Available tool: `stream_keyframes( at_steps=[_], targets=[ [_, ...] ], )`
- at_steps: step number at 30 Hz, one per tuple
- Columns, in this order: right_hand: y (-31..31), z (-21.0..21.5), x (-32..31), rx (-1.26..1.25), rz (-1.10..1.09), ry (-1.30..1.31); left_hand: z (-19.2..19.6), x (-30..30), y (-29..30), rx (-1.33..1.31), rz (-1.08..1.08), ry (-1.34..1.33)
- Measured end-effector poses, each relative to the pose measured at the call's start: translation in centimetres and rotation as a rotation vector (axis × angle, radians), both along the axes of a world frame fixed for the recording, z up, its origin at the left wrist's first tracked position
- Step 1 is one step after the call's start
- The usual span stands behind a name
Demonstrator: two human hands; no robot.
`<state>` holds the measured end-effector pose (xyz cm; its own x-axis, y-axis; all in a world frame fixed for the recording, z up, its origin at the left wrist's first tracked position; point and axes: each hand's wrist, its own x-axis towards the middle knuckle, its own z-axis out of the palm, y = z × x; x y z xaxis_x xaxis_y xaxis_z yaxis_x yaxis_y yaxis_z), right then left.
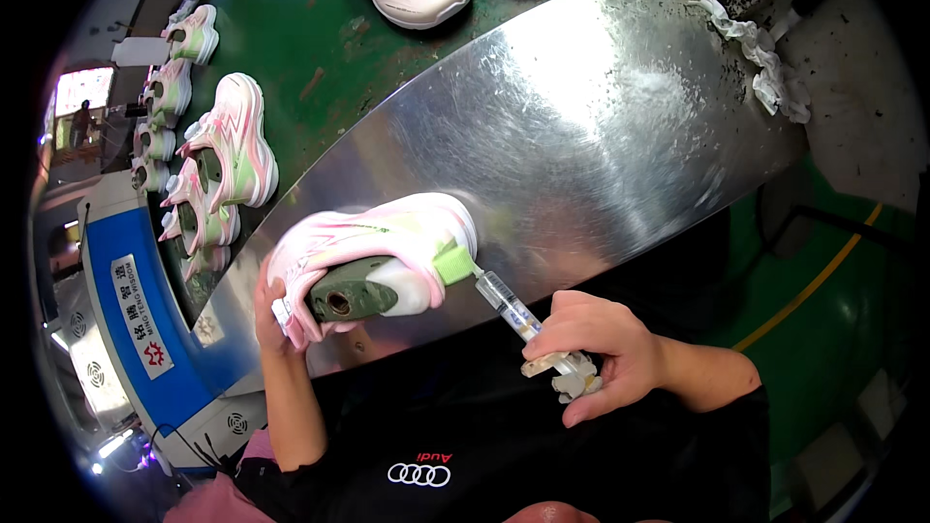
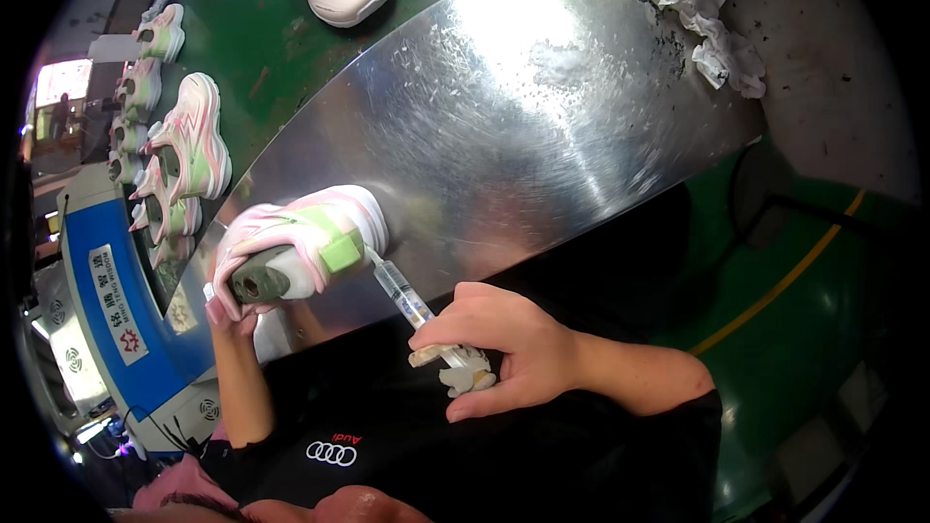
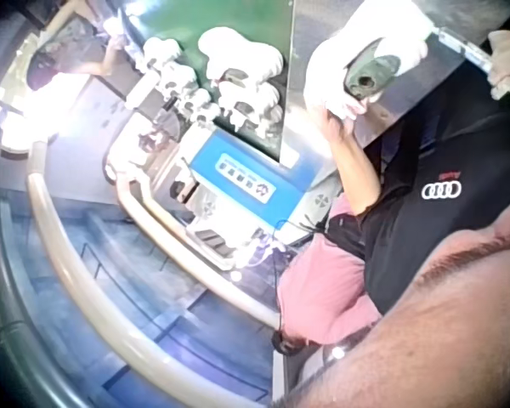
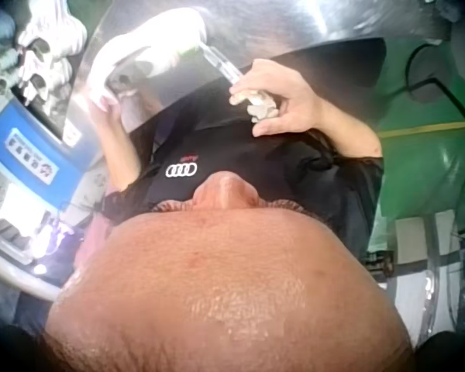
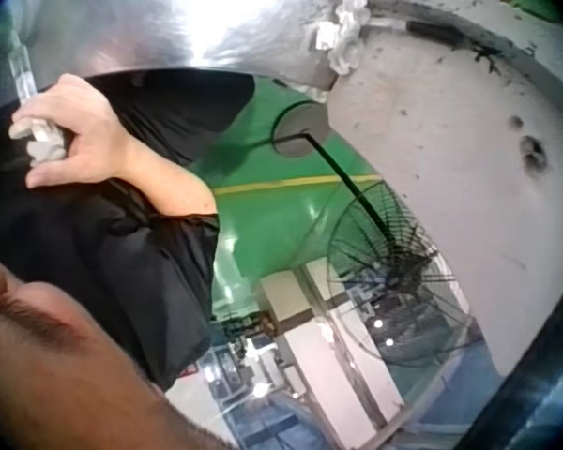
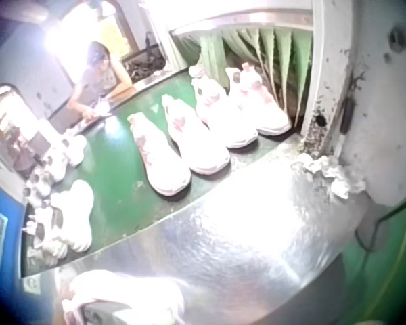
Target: The person takes shoes from an assembly line, applies adhesive around the sole seams using a syringe, and places the shoes down.
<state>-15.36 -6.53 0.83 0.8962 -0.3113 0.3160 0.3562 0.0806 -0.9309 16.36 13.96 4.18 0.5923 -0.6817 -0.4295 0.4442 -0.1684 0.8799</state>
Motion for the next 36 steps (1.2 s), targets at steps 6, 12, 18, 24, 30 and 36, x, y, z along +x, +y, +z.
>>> stream_keyframes(
  at_steps=[6, 12, 18, 24, 30, 36],
  targets=[
    [0.6, 0.2, 1.1, -0.034, -0.009, 0.008, 0.3, -2.3, 4.6, 0.100, 0.025, -0.143],
    [1.2, 0.8, 1.4, -0.058, -0.010, 0.024, 0.4, -4.8, 7.5, 0.191, 0.127, 0.014],
    [1.5, 1.6, 1.2, -0.073, 0.011, 0.062, 0.6, -8.3, 7.2, 0.058, 0.029, 0.357],
    [1.7, 2.5, 1.2, -0.127, -0.011, 0.050, 0.3, -11.2, 6.3, -0.112, -0.014, 0.468],
    [1.2, 4.9, 1.2, -0.121, 0.050, 0.126, -0.4, -12.8, 3.7, -0.171, -0.096, 0.586],
    [0.6, 8.2, -0.1, -0.056, 0.165, 0.233, -0.1, -13.9, 2.1, -0.151, -0.148, 0.681]
  ],
)
